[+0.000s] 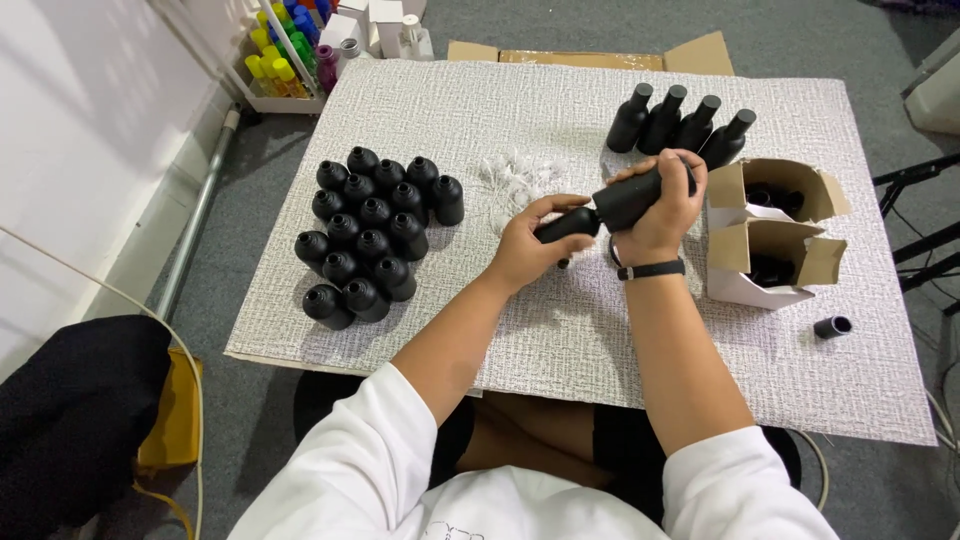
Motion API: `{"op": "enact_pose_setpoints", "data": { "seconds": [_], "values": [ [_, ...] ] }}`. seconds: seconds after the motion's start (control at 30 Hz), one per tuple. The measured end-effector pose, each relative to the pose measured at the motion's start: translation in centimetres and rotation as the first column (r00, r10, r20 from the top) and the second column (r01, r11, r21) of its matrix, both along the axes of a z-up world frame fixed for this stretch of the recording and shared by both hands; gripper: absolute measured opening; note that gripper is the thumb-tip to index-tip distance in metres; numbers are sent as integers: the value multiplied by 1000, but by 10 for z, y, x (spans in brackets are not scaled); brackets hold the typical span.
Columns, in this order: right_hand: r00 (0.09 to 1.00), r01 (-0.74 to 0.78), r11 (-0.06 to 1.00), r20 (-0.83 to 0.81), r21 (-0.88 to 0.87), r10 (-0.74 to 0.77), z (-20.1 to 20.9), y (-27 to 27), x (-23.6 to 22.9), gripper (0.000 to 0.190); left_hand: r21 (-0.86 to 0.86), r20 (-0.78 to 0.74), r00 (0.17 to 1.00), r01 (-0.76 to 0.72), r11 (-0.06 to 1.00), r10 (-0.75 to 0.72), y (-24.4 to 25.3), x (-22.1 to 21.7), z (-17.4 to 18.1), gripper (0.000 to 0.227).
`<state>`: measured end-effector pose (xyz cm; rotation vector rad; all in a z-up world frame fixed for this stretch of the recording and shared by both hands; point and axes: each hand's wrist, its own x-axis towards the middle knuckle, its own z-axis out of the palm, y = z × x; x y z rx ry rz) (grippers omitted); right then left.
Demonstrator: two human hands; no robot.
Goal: Assembling black perfume bottles by inserting spray nozzles into the bottle bodies.
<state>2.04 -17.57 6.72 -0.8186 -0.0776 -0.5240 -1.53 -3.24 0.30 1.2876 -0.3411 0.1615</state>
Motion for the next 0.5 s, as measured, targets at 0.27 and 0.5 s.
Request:
{"op": "enact_pose_setpoints", "data": {
  "seconds": [0.27,0.5],
  "values": [
    [990,-116,993,83,-7,116,-4,-2,-1,14,-225,-313,824,420,879,-473,21,-1,8,43],
    [981,-92,987,-182,-131,67,-1,-1,2,15,310,-65,998,30,950,-11,12,-1,-4,38]
  ]
}}
